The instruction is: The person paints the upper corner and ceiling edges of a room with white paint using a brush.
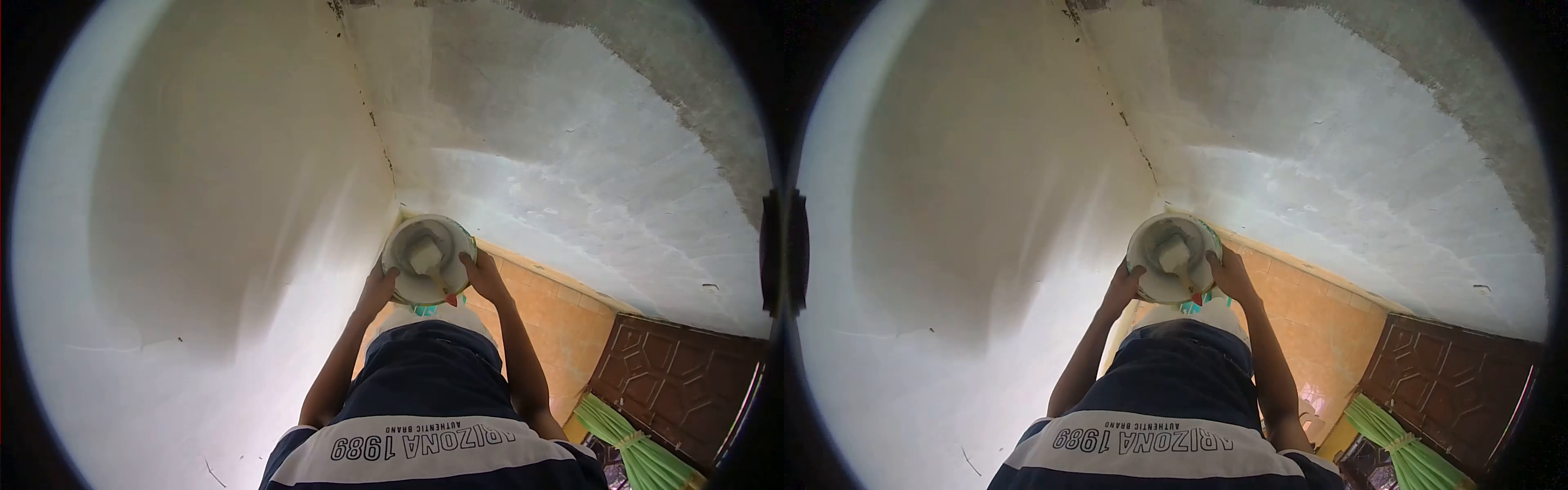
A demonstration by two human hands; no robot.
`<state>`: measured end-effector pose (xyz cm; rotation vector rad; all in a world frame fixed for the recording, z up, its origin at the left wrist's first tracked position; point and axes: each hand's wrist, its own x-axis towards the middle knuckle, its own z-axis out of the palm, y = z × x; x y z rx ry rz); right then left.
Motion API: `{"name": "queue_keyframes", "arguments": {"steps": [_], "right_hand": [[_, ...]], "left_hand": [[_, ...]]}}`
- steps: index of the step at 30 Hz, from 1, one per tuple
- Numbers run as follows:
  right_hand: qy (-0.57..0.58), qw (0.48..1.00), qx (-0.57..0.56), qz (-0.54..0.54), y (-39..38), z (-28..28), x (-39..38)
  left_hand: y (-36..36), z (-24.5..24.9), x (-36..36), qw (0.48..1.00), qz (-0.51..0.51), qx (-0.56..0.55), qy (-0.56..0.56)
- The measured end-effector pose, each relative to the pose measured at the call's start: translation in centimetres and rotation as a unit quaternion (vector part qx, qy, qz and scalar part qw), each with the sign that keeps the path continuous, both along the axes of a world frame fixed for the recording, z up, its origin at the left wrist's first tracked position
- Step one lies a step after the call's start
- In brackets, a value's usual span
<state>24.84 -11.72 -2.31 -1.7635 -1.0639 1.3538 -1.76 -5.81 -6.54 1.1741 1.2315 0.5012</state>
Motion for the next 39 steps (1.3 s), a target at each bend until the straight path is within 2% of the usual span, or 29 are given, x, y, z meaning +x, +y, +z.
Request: {"name": "queue_keyframes", "arguments": {"steps": [1, 2, 3, 4, 5, 6, 7, 8, 9, 10, 11, 15, 17, 18, 20, 21, 23, 24, 26, 30, 32, 33, 35, 39], "right_hand": [[-0.035, 0.999, 0.027, -0.009, 0.0, -0.3, -0.1], [-0.072, 0.996, 0.057, -0.018, 0.2, -0.5, -0.3], [-0.07, 0.996, 0.058, -0.015, 0.3, -0.5, -0.5], [-0.076, 0.993, 0.082, -0.035, 0.4, -0.5, -0.8], [-0.082, 0.989, 0.106, -0.054, 0.6, -0.4, -0.9], [-0.08, 0.99, 0.107, -0.05, 0.8, -0.5, -1.0], [-0.078, 0.99, 0.098, -0.07, 1.0, -0.8, -1.1], [-0.076, 0.989, 0.089, -0.09, 1.1, -1.2, -1.2], [-0.073, 0.99, 0.088, -0.084, 1.1, -1.6, -1.2], [-0.047, 0.99, 0.088, -0.097, 1.2, -2.1, -1.3], [-0.022, 0.99, 0.086, -0.109, 1.3, -2.6, -1.3], [-0.063, 0.986, 0.135, -0.076, 1.3, -1.6, -1.6], [-0.055, 0.991, 0.11, -0.056, 1.2, -1.5, -1.4], [-0.054, 0.991, 0.109, -0.052, 1.2, -1.3, -1.4], [-0.089, 0.987, 0.127, -0.04, 1.1, -1.0, -1.6], [-0.086, 0.988, 0.126, -0.036, 1.1, -1.2, -1.4], [-0.069, 0.988, 0.132, -0.047, 0.9, -1.8, -0.9], [-0.066, 0.988, 0.129, -0.045, 0.8, -2.3, -0.5], [-0.026, 0.991, 0.12, -0.047, 1.0, -3.5, 0.3], [-0.043, 0.993, 0.107, -0.021, 2.0, -1.7, 0.6], [-0.054, 0.993, 0.104, -0.021, 2.3, -0.7, 0.7], [-0.065, 0.992, 0.102, -0.021, 2.4, -0.3, 0.8], [-0.082, 0.99, 0.111, -0.017, 2.3, -0.3, 1.1], [-0.09, 0.983, 0.157, -0.017, 1.8, -1.7, 1.4]], "left_hand": [[0.4, 2.5, 0.8, 1.0, 0.004, 0.0, 0.002], [0.9, 7.2, 2.0, 0.996, 0.002, 0.003, 0.086], [1.2, 9.8, 3.0, 0.986, 0.001, 0.004, 0.169], [1.1, 9.8, 3.5, 0.985, 0.006, 0.005, 0.17], [1.0, 9.9, 3.9, 0.933, 0.056, 0.272, 0.231], [1.0, 10.0, 4.2, 0.805, 0.1, 0.515, 0.277], [0.9, 10.2, 4.4, 0.833, 0.085, 0.503, 0.215], [0.6, 10.3, 4.8, 0.832, 0.089, 0.501, 0.219], [0.1, 10.8, 5.7, 0.913, 0.028, 0.361, 0.189], [-0.3, 11.1, 6.4, 0.965, -0.032, 0.21, 0.152], [-0.4, 9.9, 7.0, 0.929, -0.087, 0.285, 0.22], [-0.3, 7.7, 9.3, 0.898, -0.128, 0.283, 0.311], [-0.1, 6.1, 9.8, 0.955, -0.141, 0.146, 0.216], [0.0, 6.5, 10.0, 0.956, -0.137, 0.143, 0.217], [0.1, 7.3, 9.7, 0.969, -0.139, 0.047, 0.201], [0.0, 6.9, 9.2, 0.969, -0.135, 0.045, 0.203], [-0.3, 5.8, 7.8, 0.96, -0.088, 0.205, 0.167], [-0.4, 5.7, 7.4, 0.961, -0.087, 0.202, 0.17], [-0.4, 5.5, 7.2, 0.915, -0.05, 0.327, 0.229], [-0.6, 7.2, 9.0, 0.919, -0.023, 0.312, 0.238], [-0.6, 7.5, 10.1, 0.952, -0.02, 0.215, 0.219], [-0.7, 6.9, 10.2, 0.952, -0.02, 0.215, 0.218], [-0.8, 5.5, 10.2, 0.954, -0.097, 0.204, 0.196], [-1.2, 6.5, 10.3, 0.945, -0.126, 0.204, 0.221]]}}
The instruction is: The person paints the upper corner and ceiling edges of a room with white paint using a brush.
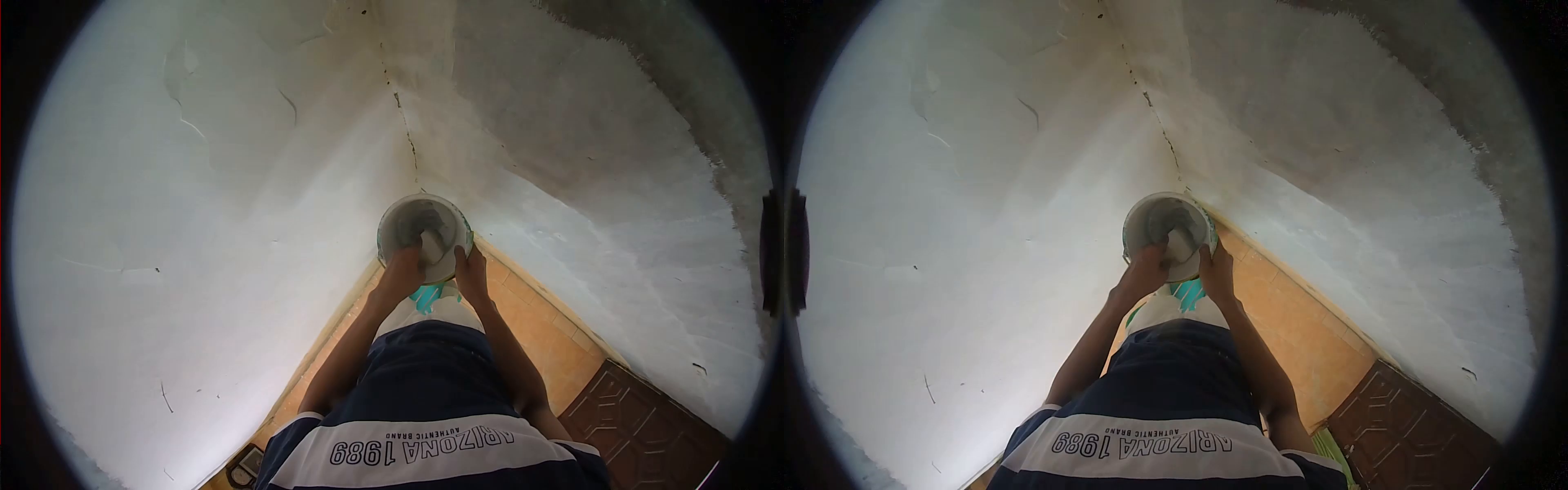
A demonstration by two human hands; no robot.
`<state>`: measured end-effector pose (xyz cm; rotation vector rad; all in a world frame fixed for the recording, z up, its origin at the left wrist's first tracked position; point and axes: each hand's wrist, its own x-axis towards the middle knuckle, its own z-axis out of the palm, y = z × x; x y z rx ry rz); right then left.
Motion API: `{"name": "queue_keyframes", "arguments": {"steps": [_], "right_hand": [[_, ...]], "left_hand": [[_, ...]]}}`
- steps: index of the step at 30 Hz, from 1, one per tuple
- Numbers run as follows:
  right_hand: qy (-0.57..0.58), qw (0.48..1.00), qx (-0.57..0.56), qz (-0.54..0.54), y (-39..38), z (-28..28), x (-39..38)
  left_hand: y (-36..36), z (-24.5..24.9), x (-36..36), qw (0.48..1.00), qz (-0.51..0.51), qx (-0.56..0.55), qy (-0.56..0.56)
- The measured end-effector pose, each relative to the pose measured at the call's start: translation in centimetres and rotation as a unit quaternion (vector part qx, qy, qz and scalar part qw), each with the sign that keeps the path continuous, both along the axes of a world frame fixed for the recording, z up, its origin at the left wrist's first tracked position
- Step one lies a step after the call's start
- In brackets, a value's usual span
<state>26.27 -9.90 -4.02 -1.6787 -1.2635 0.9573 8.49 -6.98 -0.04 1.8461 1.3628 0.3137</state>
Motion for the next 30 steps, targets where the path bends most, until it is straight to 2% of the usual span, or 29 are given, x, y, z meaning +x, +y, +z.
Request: {"name": "queue_keyframes", "arguments": {"steps": [2, 6, 8, 12, 14, 18, 20, 27, 29, 30], "right_hand": [[0.011, 1.0, -0.018, 0.008, -0.3, -0.3, 0.2], [0.047, 0.998, -0.03, 0.031, -0.6, 0.8, -0.1], [0.047, 0.998, -0.039, 0.033, -0.7, 0.2, 0.1], [0.058, 0.997, -0.041, 0.017, -1.5, -1.6, 0.4], [0.066, 0.996, -0.056, 0.015, -2.1, -2.3, 0.4], [0.046, 0.997, -0.062, 0.009, -2.5, -1.0, 0.2], [0.049, 0.997, -0.062, 0.018, -2.3, -1.1, 0.9], [0.04, 0.993, -0.098, 0.043, -1.7, -0.8, 2.8], [0.022, 0.998, -0.048, 0.038, -1.6, -1.3, 3.2], [0.004, 0.999, -0.002, 0.032, -1.4, -1.4, 3.3]], "left_hand": [[0.3, 0.6, -0.1, 0.998, 0.036, 0.028, -0.042], [0.8, 2.2, 0.2, 0.996, 0.044, 0.05, -0.061], [0.9, 1.6, 0.1, 0.998, 0.005, 0.054, -0.02], [-0.1, 2.2, 0.4, 0.999, 0.012, 0.031, 0.015], [-0.6, 1.5, 0.6, 0.997, 0.014, 0.02, 0.079], [-1.0, 4.1, 1.4, 0.989, 0.004, -0.031, 0.144], [-1.0, 4.6, 1.1, 0.993, 0.02, -0.042, 0.106], [-1.7, 2.9, 0.5, 0.996, 0.011, -0.015, 0.087], [-1.5, 4.2, -0.3, 1.0, 0.012, -0.026, 0.012], [-1.2, 5.7, -0.6, 1.0, 0.011, -0.011, 0.011]]}}
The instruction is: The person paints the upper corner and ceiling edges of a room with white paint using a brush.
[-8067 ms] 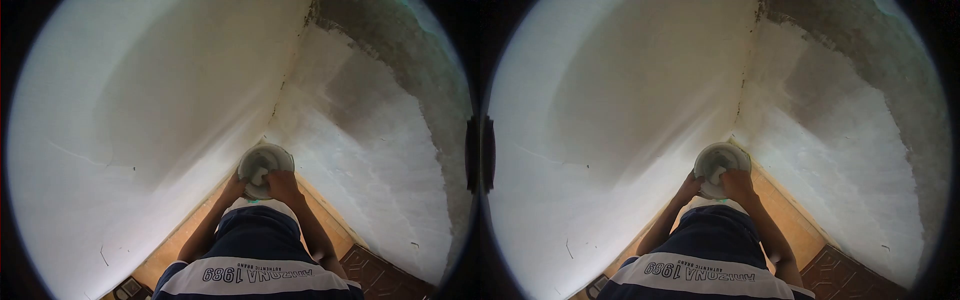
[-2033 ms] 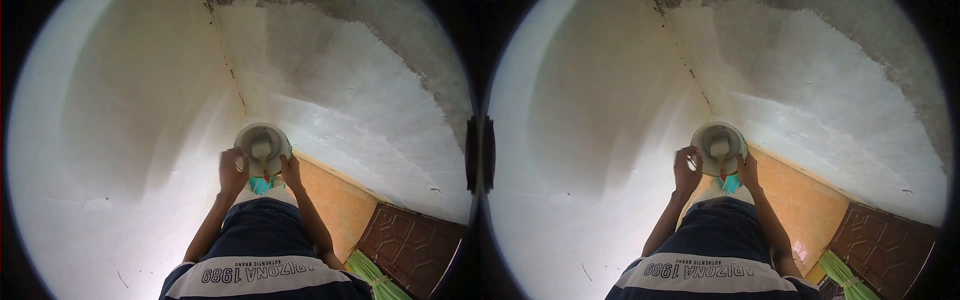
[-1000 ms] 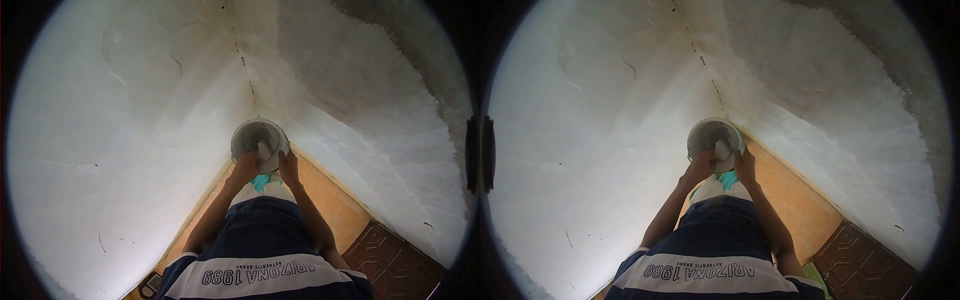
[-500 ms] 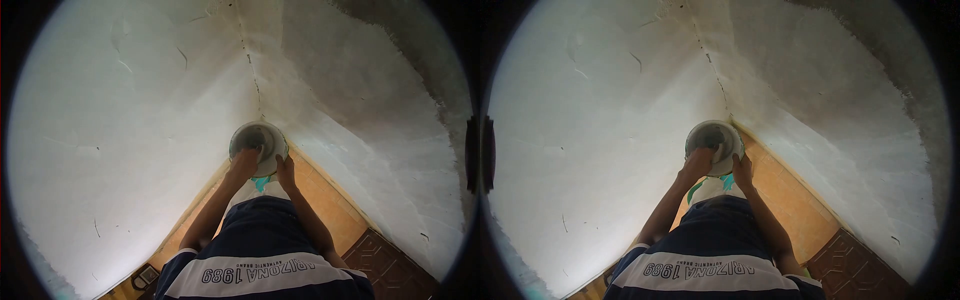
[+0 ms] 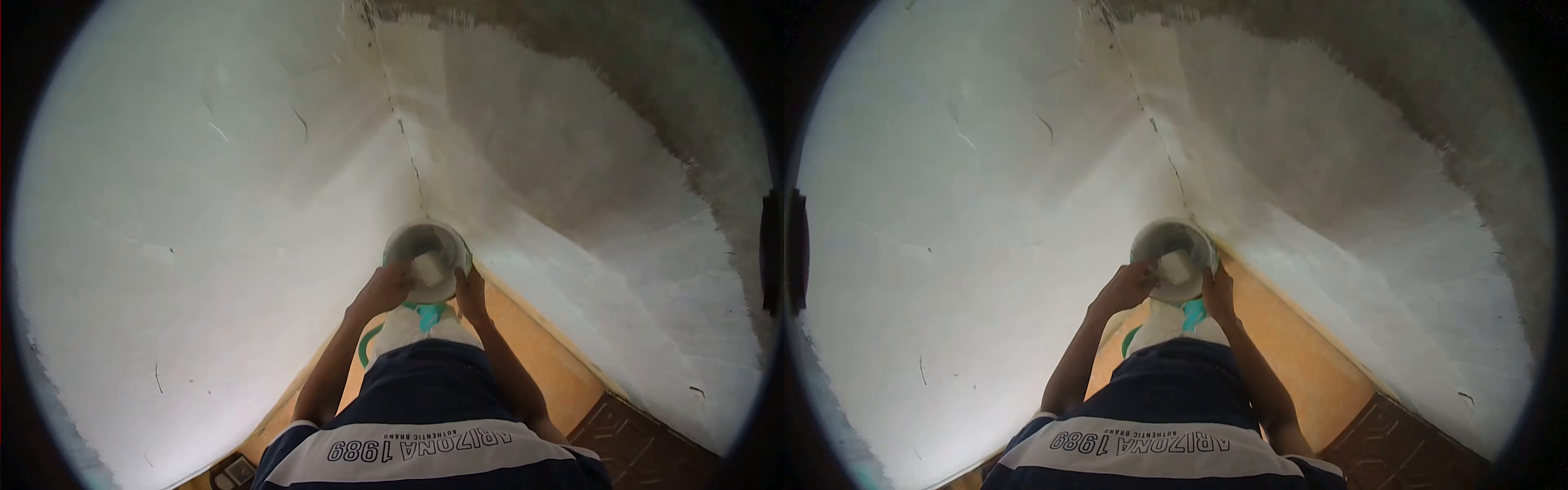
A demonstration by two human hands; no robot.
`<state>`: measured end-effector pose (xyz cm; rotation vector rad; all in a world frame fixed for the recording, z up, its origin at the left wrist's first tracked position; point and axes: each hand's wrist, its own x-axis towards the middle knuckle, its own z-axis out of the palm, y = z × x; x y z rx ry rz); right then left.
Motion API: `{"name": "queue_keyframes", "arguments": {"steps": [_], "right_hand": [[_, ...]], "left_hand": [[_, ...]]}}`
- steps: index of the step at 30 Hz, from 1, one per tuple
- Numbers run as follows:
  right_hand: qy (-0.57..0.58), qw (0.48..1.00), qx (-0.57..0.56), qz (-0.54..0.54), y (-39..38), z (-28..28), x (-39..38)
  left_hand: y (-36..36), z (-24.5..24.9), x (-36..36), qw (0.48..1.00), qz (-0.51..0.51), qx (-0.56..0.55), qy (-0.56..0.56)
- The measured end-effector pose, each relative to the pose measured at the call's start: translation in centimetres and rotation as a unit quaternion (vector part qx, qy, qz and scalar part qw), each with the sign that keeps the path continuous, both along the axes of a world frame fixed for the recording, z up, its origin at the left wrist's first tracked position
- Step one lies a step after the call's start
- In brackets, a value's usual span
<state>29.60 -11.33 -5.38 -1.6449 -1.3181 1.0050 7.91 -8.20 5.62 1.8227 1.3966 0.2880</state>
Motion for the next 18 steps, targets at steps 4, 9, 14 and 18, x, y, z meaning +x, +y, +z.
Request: {"name": "queue_keyframes", "arguments": {"steps": [4, 9, 14, 18], "right_hand": [[0.018, 0.999, 0.003, -0.028, 0.7, -1.3, 1.3], [0.181, 0.981, -0.013, -0.065, 2.2, -0.6, 3.0], [0.272, 0.96, 0.031, -0.066, 3.3, 4.3, 3.3], [0.304, 0.95, 0.009, -0.075, 3.3, 8.0, 3.1]], "left_hand": [[1.4, 6.0, -1.8, 0.996, 0.039, -0.044, -0.068], [5.0, 14.6, -3.6, 0.991, 0.074, 0.062, -0.097], [12.6, 21.8, -4.7, 0.919, 0.115, 0.358, -0.117], [18.2, 30.4, -4.2, 0.867, 0.14, 0.466, -0.109]]}}
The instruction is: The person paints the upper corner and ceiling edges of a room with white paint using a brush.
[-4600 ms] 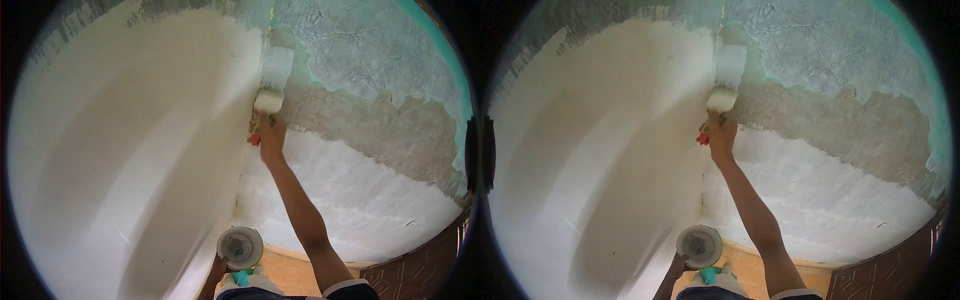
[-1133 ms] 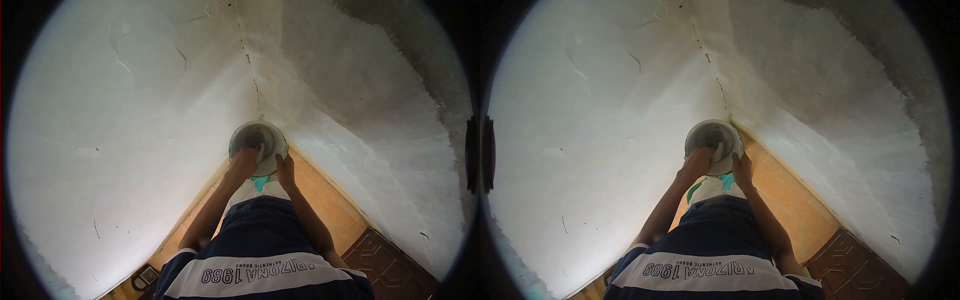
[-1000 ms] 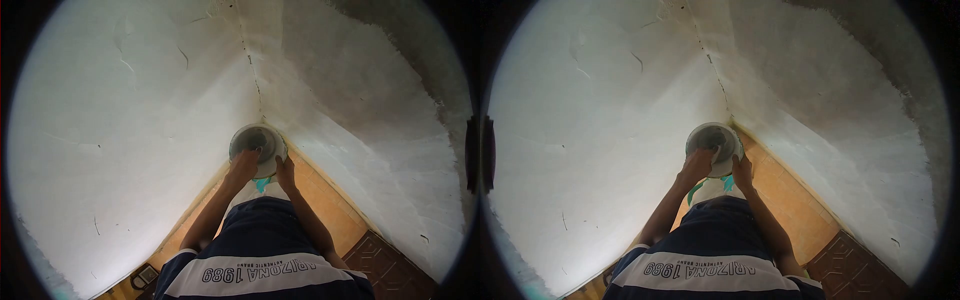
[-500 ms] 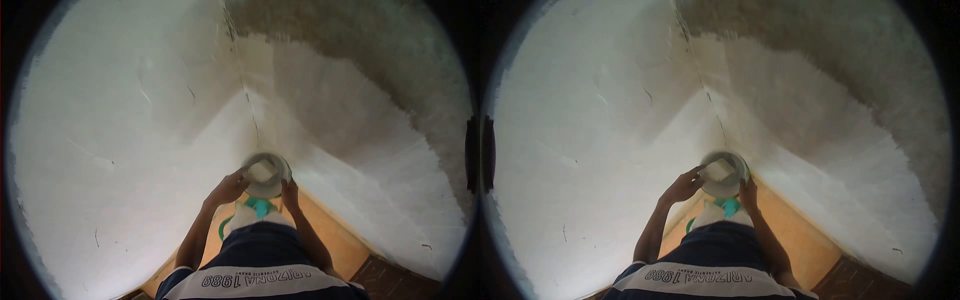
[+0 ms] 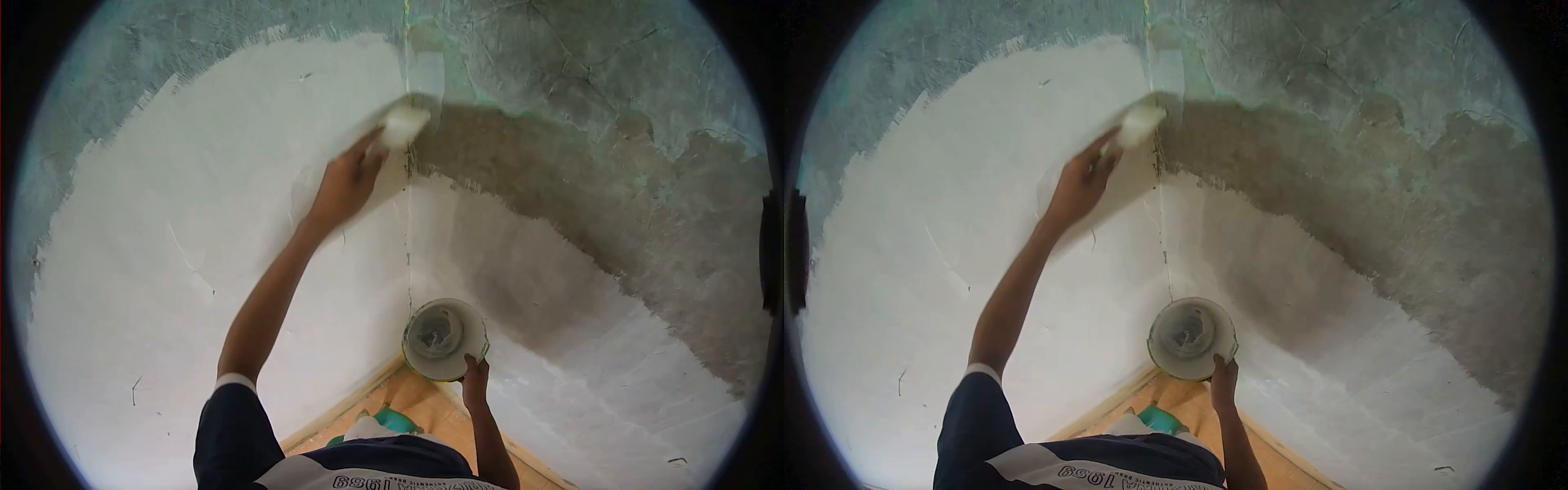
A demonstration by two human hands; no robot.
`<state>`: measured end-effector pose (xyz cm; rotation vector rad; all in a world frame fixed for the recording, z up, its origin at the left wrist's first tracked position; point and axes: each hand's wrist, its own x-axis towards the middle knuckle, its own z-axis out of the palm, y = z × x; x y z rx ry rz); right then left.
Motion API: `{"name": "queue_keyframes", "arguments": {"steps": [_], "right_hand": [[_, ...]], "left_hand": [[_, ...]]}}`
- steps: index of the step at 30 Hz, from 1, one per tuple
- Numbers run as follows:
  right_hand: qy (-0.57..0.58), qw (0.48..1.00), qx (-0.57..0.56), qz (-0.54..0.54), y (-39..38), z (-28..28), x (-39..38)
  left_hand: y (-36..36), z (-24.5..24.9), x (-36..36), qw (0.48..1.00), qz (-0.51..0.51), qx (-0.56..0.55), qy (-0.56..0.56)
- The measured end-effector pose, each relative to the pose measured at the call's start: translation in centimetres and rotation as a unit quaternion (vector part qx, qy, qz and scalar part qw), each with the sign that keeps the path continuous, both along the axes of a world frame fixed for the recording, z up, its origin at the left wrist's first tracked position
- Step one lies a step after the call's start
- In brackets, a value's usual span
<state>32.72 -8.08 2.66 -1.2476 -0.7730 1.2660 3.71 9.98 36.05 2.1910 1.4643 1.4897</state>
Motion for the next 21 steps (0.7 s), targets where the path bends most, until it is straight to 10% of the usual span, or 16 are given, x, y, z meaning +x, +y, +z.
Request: {"name": "queue_keyframes", "arguments": {"steps": [4, 14, 21], "right_hand": [[0.013, 1.0, -0.003, -0.009, -1.0, -1.2, 0.2], [0.013, 0.995, -0.011, -0.101, -3.6, -4.1, -1.6], [0.007, 0.99, -0.035, -0.134, -4.3, -4.2, -2.7]], "left_hand": [[3.5, 3.8, 1.1, 0.998, 0.009, -0.05, -0.044], [6.4, -12.5, -0.1, 0.982, -0.094, -0.088, 0.138], [6.0, -0.3, -1.0, 0.993, -0.096, 0.023, -0.066]]}}
